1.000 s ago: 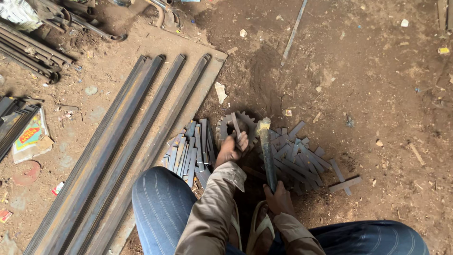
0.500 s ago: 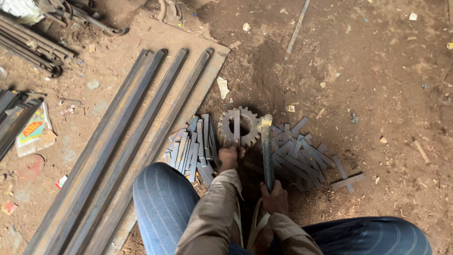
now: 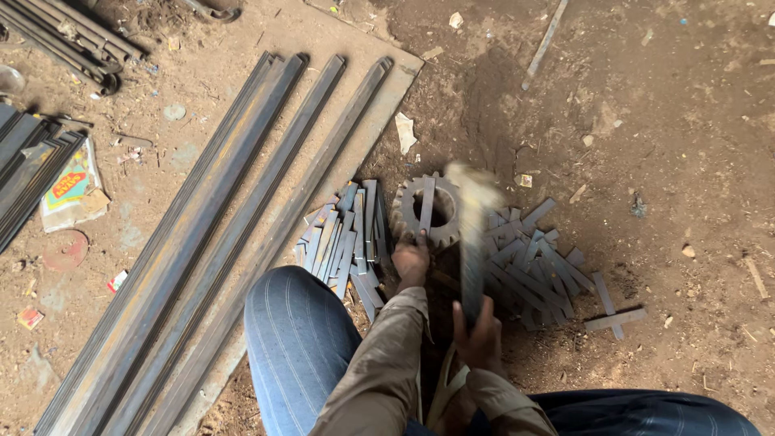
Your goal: The person sits on the ground and repeatedly hammers a metal bar against a gear-shaped metal object. The person holds the bar with one hand and strikes it with a hammer in the other hand.
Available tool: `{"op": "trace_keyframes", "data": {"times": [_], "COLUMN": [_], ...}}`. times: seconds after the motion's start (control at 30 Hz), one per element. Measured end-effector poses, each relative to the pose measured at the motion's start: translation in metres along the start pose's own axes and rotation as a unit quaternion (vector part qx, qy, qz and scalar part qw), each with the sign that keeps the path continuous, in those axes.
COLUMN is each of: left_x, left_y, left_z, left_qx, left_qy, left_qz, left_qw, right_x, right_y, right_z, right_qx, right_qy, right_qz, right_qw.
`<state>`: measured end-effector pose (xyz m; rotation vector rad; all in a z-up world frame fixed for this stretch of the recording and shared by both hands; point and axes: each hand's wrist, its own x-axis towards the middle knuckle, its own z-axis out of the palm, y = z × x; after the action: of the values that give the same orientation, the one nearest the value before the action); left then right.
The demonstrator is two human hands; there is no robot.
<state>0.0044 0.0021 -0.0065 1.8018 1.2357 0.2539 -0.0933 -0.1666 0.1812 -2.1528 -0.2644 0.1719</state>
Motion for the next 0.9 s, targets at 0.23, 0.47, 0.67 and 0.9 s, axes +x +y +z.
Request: {"op": "trace_keyframes", "data": {"times": [0.23, 0.47, 0.67, 0.9], "left_x": [0.012, -0.014, -0.006, 0.024], "left_y": [0.002, -0.015, -0.016, 0.044], "left_z": [-0.006, -0.018, -0.023, -0.050], "left_qx": [0.019, -0.109, -0.013, -0.346], "left_qy": [-0.009, 0.017, -0.032, -0.225], "left_qz": [-0.022, 0.158, 0.139, -0.037], "left_qw": [1.000, 0.981, 0.990, 0.910], "right_x": [0.013, 0.001, 0.004, 0.006], "right_y": [-0.001, 0.028, 0.053, 0.070], "right_z": [-0.005, -0.018, -0.015, -0.008], "right_qx": [-0.021, -0.097, -0.112, -0.065], "right_qy": [-0.021, -0.027, -0.042, -0.075], "right_qz": [0.103, 0.165, 0.135, 0.204], "right_qw": [0.994, 0.981, 0.984, 0.974]}}
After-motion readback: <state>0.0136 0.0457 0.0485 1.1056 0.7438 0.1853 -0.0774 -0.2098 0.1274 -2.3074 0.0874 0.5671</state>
